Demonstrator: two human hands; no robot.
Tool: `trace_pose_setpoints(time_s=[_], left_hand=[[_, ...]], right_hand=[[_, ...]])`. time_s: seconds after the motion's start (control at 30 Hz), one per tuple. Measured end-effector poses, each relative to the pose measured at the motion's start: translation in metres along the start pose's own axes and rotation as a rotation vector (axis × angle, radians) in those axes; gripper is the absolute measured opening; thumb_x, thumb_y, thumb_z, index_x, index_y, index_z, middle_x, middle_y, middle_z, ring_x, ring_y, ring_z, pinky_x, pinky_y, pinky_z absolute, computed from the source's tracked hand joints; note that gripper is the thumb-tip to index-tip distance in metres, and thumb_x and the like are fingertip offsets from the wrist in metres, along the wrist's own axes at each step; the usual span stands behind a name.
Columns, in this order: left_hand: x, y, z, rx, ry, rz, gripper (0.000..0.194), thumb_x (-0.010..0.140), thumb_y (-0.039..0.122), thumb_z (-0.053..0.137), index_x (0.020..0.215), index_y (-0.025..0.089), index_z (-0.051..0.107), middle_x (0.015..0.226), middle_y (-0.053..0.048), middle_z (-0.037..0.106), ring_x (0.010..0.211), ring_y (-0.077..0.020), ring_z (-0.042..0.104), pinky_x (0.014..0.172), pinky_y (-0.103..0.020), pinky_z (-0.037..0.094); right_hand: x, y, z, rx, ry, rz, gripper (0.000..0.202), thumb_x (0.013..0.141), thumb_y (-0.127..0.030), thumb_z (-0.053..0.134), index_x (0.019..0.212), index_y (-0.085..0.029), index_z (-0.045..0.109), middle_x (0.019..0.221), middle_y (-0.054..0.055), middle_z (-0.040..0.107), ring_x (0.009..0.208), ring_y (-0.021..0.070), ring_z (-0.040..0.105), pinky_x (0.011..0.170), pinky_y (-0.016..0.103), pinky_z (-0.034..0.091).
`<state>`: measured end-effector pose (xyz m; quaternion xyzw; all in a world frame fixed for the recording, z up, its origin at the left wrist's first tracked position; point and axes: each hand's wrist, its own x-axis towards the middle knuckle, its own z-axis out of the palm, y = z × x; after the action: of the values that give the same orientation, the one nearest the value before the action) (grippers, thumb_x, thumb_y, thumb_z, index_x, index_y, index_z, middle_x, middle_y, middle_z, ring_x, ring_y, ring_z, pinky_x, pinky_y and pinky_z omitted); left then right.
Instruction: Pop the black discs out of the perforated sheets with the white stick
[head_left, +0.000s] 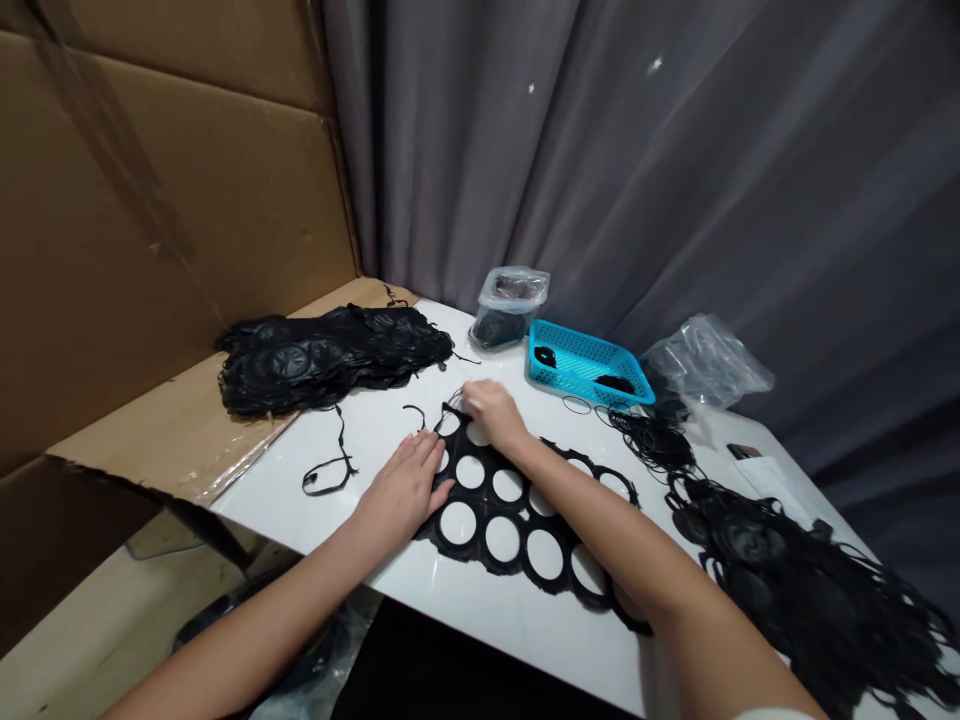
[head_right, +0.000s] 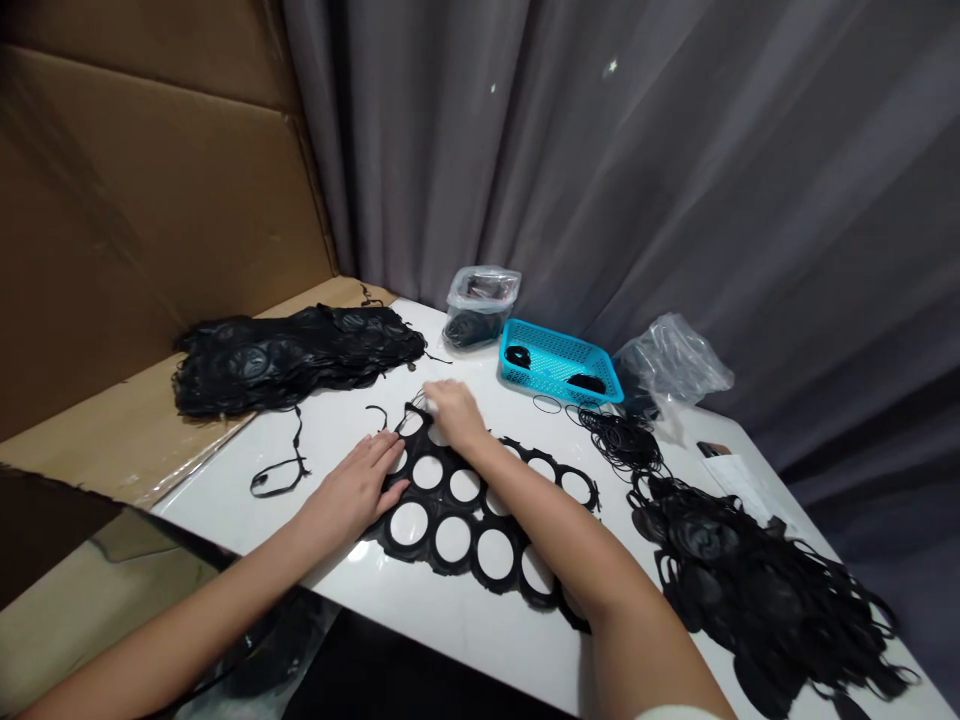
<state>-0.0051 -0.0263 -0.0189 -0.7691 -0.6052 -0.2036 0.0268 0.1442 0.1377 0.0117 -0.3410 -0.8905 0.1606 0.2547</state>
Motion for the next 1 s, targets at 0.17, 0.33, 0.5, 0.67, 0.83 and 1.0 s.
trace_pose_setpoints(time_s=[0.17,0.33,0.5,0.67,0.83,1.0], left_hand=[[-0.001,-0.001,-0.005,-0.154,-0.012,-0.055,0.046,0.094,0.038,0.053,0.131,0.010,0.055,0.144,-0.020,0.051,0.135,-0.0355,0.048,0.117,-0.052,0.032],[0.012,-0.005,-0.024,-0.346,0.011,-0.106,0.039,0.093,0.040,0.054,0.122,0.014,0.060,0.130,-0.017,0.061,0.124,-0.0352,0.056,0.112,-0.055,0.037],[0.040,-0.008,-0.049,-0.615,0.025,-0.145,0.051,0.096,0.038,0.050,0.143,0.020,0.042,0.145,-0.014,0.050,0.135,-0.0284,0.047,0.112,-0.048,0.037],[0.061,-0.004,-0.057,-0.904,-0.146,-0.040,0.059,0.090,0.035,0.057,0.145,0.022,0.040,0.140,-0.015,0.058,0.128,-0.0270,0.057,0.101,-0.044,0.048],[0.073,0.003,-0.050,-0.951,-0.209,-0.019,0.047,0.091,0.039,0.060,0.130,0.015,0.054,0.111,-0.015,0.073,0.096,-0.0235,0.072,0.083,-0.037,0.055],[0.048,-0.002,-0.052,-0.704,-0.083,-0.131,0.032,0.090,0.037,0.060,0.112,0.015,0.063,0.097,-0.011,0.073,0.090,-0.0267,0.070,0.083,-0.044,0.055]], right_hand=[[0.037,0.031,-0.039,0.107,0.244,0.305,0.013,0.087,-0.015,0.047,0.076,-0.021,0.052,0.084,0.008,0.063,0.089,0.0252,0.056,0.075,0.032,0.037],[0.023,0.024,-0.054,0.374,0.141,0.437,0.016,0.078,-0.022,0.062,0.066,-0.021,0.051,0.066,0.005,0.064,0.069,0.0209,0.062,0.055,0.027,0.041],[-0.017,-0.015,-0.061,0.896,-0.141,0.482,0.024,0.074,-0.032,0.074,0.074,-0.018,0.055,0.078,0.008,0.072,0.077,0.0202,0.070,0.039,0.017,0.034],[-0.053,-0.045,-0.068,1.448,-0.326,0.581,0.040,0.064,-0.028,0.088,0.073,-0.018,0.050,0.074,0.004,0.068,0.079,0.0166,0.071,0.036,0.011,0.026],[-0.076,-0.059,-0.065,1.614,-0.418,0.591,0.033,0.068,-0.025,0.086,0.081,-0.017,0.057,0.091,0.009,0.072,0.077,0.0120,0.067,0.043,0.012,0.038],[-0.066,-0.056,-0.049,1.608,-0.212,0.532,0.034,0.066,-0.027,0.086,0.072,-0.018,0.054,0.091,0.006,0.071,0.073,0.0097,0.061,0.058,0.018,0.047]])
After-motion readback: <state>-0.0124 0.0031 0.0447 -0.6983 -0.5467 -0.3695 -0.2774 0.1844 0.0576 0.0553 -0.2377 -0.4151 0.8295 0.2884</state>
